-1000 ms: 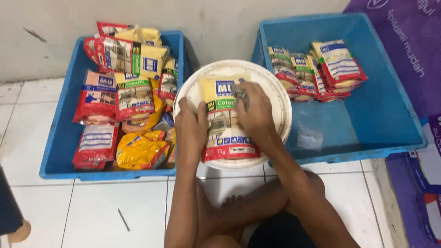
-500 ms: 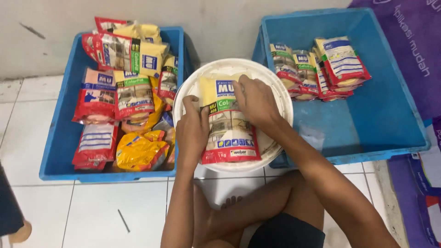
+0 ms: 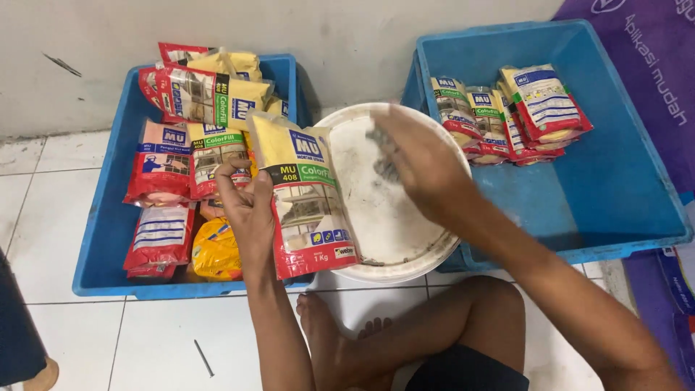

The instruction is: Cleaning individual bags of grout with a cloth and organizing them into storage bins.

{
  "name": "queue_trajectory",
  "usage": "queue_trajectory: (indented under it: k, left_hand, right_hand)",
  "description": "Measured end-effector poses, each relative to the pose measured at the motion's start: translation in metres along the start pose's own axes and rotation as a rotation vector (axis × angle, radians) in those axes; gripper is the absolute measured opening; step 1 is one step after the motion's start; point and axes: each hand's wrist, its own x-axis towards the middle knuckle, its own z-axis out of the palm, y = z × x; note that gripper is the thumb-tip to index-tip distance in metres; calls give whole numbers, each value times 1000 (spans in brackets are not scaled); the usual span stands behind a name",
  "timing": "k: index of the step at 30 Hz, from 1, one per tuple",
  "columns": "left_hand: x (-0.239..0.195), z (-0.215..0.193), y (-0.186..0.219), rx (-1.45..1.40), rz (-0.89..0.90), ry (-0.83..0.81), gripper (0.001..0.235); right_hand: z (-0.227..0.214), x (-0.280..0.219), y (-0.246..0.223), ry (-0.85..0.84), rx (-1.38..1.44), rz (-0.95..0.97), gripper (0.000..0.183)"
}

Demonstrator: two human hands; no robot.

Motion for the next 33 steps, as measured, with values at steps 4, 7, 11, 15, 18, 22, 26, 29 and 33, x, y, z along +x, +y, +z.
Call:
queue_trajectory:
  k: [4,7,11,15,18,22,26,29,33]
  left_hand:
    - [3,0,-3,-80,-171,26,31]
    - [-2,-5,2,-55,-103,12,32]
    - [2,-12,-2,-24,-58,32,30]
    - [2,-7,1,-24,-75,51,28]
    - [0,-2,-9,15,-60,-20,26]
    - [-4,-17,-31,-7,-13,2,27]
    - [-2,-20,-48,-348,40,41,40]
    - [-7,-14,-53,-341,109,47,27]
    - [6,-10,-60,-315,193,47,21]
  right_hand:
    - [-29,40,-7,150,83,-140,46]
    - [89,9,24,25,18,-158,47]
    - [89,14,36,-57,-307,-285,46]
    - [77,41,35,36,-651,-421,48]
    - [127,-7,56,-298,-161,-157,56]
    - [126,-5,51,-358,-131,-127,55]
    - [132,3,62,-213,-23,-34,53]
    - [116,-8,44,-283,-172,84,57]
    - [94,-31,33,-266,-192,124,66]
